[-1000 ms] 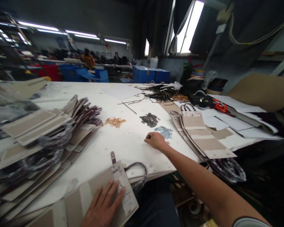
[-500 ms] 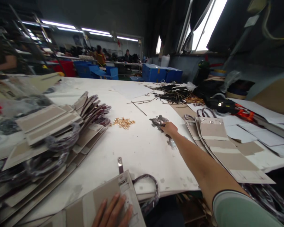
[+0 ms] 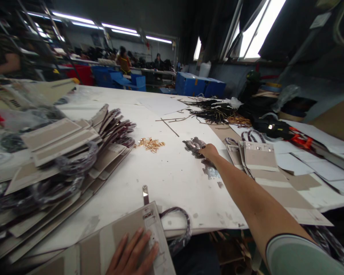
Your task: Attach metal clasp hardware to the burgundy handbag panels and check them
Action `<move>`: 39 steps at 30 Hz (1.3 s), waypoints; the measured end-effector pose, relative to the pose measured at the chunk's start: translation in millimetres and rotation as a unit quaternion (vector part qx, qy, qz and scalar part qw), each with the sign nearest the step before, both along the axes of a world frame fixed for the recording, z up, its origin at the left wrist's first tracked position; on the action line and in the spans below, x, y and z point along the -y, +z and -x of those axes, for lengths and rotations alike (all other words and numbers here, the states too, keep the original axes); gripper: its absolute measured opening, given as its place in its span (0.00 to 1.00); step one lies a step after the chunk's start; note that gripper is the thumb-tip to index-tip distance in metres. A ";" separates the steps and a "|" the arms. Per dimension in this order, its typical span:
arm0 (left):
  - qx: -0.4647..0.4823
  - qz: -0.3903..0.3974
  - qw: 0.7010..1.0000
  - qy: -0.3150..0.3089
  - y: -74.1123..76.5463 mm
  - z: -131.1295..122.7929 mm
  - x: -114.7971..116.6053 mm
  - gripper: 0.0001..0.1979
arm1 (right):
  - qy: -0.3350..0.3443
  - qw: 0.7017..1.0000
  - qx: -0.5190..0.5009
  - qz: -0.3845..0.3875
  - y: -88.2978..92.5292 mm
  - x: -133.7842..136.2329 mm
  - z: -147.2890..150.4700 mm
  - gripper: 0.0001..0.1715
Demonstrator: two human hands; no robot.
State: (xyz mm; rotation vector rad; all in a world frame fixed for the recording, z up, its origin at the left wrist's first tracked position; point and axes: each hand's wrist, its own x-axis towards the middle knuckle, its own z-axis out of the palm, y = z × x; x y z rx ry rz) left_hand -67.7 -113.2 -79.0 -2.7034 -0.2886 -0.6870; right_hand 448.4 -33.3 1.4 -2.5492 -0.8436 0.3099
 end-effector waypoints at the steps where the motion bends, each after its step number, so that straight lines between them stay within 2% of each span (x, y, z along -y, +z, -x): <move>1: -0.002 0.004 1.000 0.003 1.9 0.1 1.8 0.28 | -0.003 1.000 -0.003 -0.006 3.4 2.4 2.3 0.08; 3: 0.001 0.040 0.999 0.010 8.4 -0.1 9.7 0.32 | 0.001 1.000 -0.011 -0.024 11.7 9.4 7.1 0.07; 5: -0.001 0.126 0.991 0.032 18.6 -0.9 21.8 0.36 | 0.014 0.999 -0.017 -0.046 21.7 18.5 12.1 0.05; 8: -0.006 0.270 0.961 0.064 35.0 -3.6 37.6 0.38 | 0.045 0.996 -0.018 -0.076 38.3 31.2 23.7 0.07; 10: -0.016 0.322 0.944 0.067 41.7 -5.2 42.4 0.38 | 0.069 0.993 -0.026 -0.094 49.6 40.0 41.0 0.10; 12: -0.027 0.351 0.934 0.065 44.3 -5.8 43.6 0.38 | 0.119 0.986 -0.054 -0.108 59.8 52.6 71.8 0.10; 15: -0.039 0.365 0.928 0.060 44.1 -5.1 43.8 0.40 | 0.253 0.954 -0.140 -0.084 66.2 79.6 141.6 0.08; 17: -0.043 0.362 0.929 0.055 43.1 -4.2 44.3 0.41 | 0.331 0.918 -0.213 -0.044 60.8 97.6 193.0 0.09; 19: -0.041 0.357 0.932 0.051 41.8 -3.5 45.2 0.42 | 0.382 0.887 -0.260 -0.020 49.7 110.7 236.6 0.09; 22: -0.028 0.350 0.935 0.045 39.5 -2.9 46.6 0.42 | 0.435 0.872 -0.224 0.005 33.6 119.6 274.0 0.10; 25: -0.009 0.345 0.938 0.041 37.4 -2.9 47.5 0.41 | 0.443 0.873 -0.200 0.029 27.6 120.2 281.4 0.11; 30: -0.007 0.335 0.941 0.035 37.6 -2.2 47.3 0.42 | 0.441 0.868 -0.222 0.057 31.0 118.8 279.6 0.12; 35: -0.013 0.331 0.943 0.030 39.4 -0.9 47.4 0.41 | 0.451 0.876 -0.157 0.073 32.1 122.8 290.2 0.13; 39: -0.034 0.323 0.945 0.043 42.2 -0.9 47.9 0.46 | 0.455 0.880 -0.103 0.088 30.2 125.4 295.2 0.13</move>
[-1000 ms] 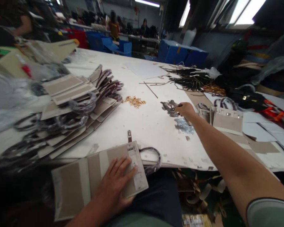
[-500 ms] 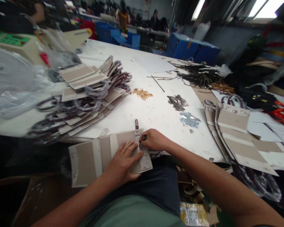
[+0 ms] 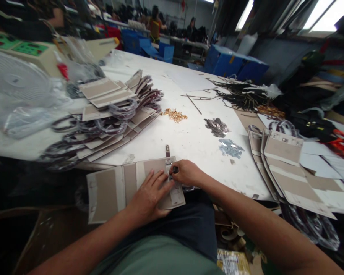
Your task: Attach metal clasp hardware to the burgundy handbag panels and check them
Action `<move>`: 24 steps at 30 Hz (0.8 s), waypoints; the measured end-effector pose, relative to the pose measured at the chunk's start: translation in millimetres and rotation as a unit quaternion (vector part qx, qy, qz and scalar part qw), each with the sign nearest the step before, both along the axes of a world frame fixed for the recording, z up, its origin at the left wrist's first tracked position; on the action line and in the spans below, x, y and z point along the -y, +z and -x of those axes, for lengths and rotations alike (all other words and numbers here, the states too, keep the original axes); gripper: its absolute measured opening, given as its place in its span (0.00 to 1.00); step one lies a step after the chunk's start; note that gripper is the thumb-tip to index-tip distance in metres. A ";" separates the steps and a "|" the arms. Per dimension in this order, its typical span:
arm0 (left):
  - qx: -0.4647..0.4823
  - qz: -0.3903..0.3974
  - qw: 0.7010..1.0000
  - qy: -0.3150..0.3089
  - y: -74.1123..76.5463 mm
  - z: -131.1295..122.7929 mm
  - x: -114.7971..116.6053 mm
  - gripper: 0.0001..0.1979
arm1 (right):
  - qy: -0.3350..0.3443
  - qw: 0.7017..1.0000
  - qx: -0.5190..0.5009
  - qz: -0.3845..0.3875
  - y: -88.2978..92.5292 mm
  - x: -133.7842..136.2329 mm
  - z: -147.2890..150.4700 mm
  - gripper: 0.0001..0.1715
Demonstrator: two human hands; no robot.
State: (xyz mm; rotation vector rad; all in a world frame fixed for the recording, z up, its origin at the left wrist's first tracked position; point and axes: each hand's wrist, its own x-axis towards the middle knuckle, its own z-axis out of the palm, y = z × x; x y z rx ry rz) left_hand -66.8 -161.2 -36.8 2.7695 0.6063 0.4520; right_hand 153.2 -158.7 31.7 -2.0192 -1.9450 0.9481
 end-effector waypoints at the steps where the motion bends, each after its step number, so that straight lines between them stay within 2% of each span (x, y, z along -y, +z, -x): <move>1: -0.008 -0.001 1.000 0.000 1.2 -0.1 0.1 0.46 | 0.000 1.000 0.009 -0.002 -0.8 0.2 0.6 0.12; 10: -0.034 0.014 0.999 0.005 12.1 -2.1 1.0 0.46 | 0.015 0.991 0.133 -0.027 -4.2 3.6 5.5 0.13; 15: -0.030 0.015 0.999 0.002 11.8 -2.6 1.0 0.45 | 0.002 0.989 0.142 -0.027 -2.5 6.5 7.9 0.11; 20: -0.014 0.013 1.000 -0.007 5.9 -1.1 -1.0 0.42 | -0.030 0.995 0.096 -0.012 -1.8 6.1 5.6 0.08; 24: -0.003 0.005 1.000 -0.011 2.3 -0.5 -2.3 0.40 | -0.026 0.994 0.104 -0.012 -3.1 3.2 6.2 0.07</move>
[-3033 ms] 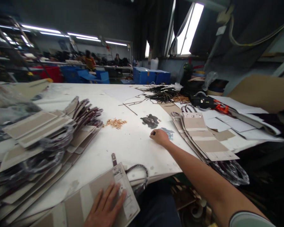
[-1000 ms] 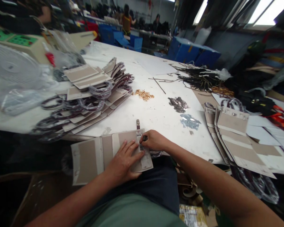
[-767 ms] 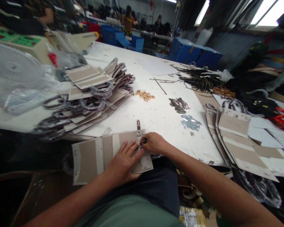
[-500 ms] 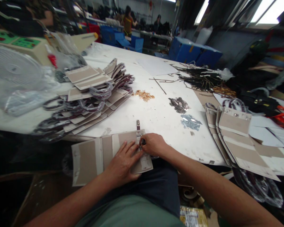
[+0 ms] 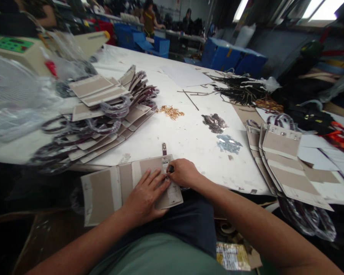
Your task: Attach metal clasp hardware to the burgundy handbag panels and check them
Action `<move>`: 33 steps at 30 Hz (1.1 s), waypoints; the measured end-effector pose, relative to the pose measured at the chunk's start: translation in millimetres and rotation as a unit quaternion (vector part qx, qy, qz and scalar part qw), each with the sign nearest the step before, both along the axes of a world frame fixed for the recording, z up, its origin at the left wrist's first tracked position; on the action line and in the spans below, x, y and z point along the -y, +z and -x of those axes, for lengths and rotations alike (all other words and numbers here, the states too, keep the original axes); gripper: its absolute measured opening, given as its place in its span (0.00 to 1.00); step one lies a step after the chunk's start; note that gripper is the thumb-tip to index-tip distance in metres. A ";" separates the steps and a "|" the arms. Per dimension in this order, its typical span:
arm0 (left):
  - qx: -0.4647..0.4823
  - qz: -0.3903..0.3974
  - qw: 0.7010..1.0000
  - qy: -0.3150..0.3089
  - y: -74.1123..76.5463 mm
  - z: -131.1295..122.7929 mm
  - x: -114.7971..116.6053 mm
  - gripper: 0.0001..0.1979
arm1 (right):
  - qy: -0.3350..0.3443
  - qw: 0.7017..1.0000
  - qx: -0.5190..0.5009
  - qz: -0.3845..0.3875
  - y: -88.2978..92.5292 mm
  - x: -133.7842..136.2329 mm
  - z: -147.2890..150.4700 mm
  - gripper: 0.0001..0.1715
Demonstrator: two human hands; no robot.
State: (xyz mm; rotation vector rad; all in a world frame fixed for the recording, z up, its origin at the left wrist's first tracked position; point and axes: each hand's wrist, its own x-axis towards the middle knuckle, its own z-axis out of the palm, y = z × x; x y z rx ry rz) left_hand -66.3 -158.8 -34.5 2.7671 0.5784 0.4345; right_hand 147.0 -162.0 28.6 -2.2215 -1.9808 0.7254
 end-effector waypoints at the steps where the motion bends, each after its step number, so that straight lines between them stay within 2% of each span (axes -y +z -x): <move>1: -0.002 -0.003 1.000 0.000 -0.2 -0.1 -0.2 0.40 | 0.004 1.000 0.008 0.000 -0.3 -0.6 0.3 0.07; 5: -0.011 -0.015 1.000 -0.001 1.7 -0.7 -0.4 0.40 | 0.013 1.000 0.006 -0.003 0.3 -0.3 -1.4 0.07; 12: -0.037 -0.015 0.999 -0.004 8.0 -1.6 -0.9 0.40 | -0.030 0.993 -0.110 0.013 6.5 7.1 -12.8 0.12; 18: -0.038 -0.018 0.999 -0.010 9.1 -1.8 -2.8 0.39 | -0.043 0.996 -0.084 0.006 1.1 10.8 -14.5 0.06; 21: -0.043 -0.015 0.999 -0.017 8.7 -2.1 -3.7 0.40 | -0.064 0.992 -0.103 0.038 -1.6 11.7 -15.2 0.05; 28: -0.042 -0.013 0.999 -0.017 5.6 -3.0 -4.1 0.40 | -0.109 0.971 -0.193 0.089 -6.0 10.8 -15.1 0.03; 33: -0.035 -0.011 0.999 -0.018 5.1 -3.5 -3.9 0.38 | -0.133 0.938 -0.289 0.136 -10.0 7.0 -19.6 0.04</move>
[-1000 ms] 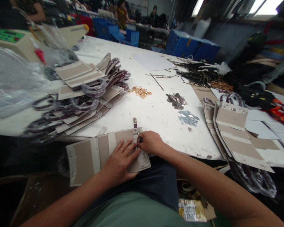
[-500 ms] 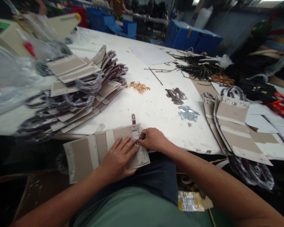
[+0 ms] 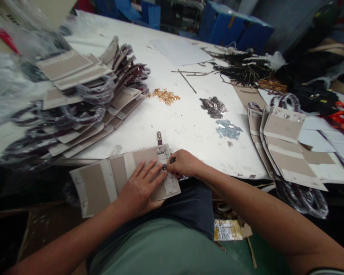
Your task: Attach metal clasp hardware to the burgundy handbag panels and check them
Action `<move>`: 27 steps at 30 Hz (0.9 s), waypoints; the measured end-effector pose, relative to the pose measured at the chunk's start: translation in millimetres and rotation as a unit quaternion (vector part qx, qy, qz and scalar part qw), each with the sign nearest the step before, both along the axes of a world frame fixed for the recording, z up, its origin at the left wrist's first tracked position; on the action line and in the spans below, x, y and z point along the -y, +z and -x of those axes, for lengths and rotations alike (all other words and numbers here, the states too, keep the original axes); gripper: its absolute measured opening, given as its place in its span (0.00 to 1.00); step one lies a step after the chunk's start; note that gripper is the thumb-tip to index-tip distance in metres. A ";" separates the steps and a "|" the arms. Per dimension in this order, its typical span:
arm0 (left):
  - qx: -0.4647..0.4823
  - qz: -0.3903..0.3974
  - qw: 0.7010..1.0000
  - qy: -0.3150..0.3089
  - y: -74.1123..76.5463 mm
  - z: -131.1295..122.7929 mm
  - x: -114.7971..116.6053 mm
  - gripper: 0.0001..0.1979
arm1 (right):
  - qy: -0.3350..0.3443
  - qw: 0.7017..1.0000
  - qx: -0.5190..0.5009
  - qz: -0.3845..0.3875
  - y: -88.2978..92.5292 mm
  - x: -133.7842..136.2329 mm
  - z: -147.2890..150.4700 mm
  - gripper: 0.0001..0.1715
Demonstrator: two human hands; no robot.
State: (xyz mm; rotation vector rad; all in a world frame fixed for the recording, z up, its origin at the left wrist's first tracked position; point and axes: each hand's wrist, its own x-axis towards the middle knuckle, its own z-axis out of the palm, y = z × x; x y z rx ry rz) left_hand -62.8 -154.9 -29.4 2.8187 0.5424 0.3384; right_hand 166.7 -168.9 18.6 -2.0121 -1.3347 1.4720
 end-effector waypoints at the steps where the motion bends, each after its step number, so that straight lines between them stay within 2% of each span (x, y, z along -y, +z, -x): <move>1: 0.002 0.001 1.000 0.001 -0.4 0.1 -0.2 0.38 | -0.002 1.000 -0.011 0.005 -0.9 -0.7 -0.8 0.04; 8: 0.005 0.000 1.000 -0.011 -3.8 0.9 -3.2 0.37 | -0.011 0.999 -0.048 0.006 -4.7 -1.1 -1.7 0.04; 14: -0.018 -0.006 1.000 -0.007 0.8 -0.4 -2.8 0.40 | -0.032 0.997 -0.069 0.019 -2.6 -1.3 -2.1 0.06; 27: -0.034 -0.032 0.999 -0.018 7.6 -4.5 -4.4 0.42 | -0.041 0.999 -0.034 0.004 -11.4 -1.9 -0.7 0.06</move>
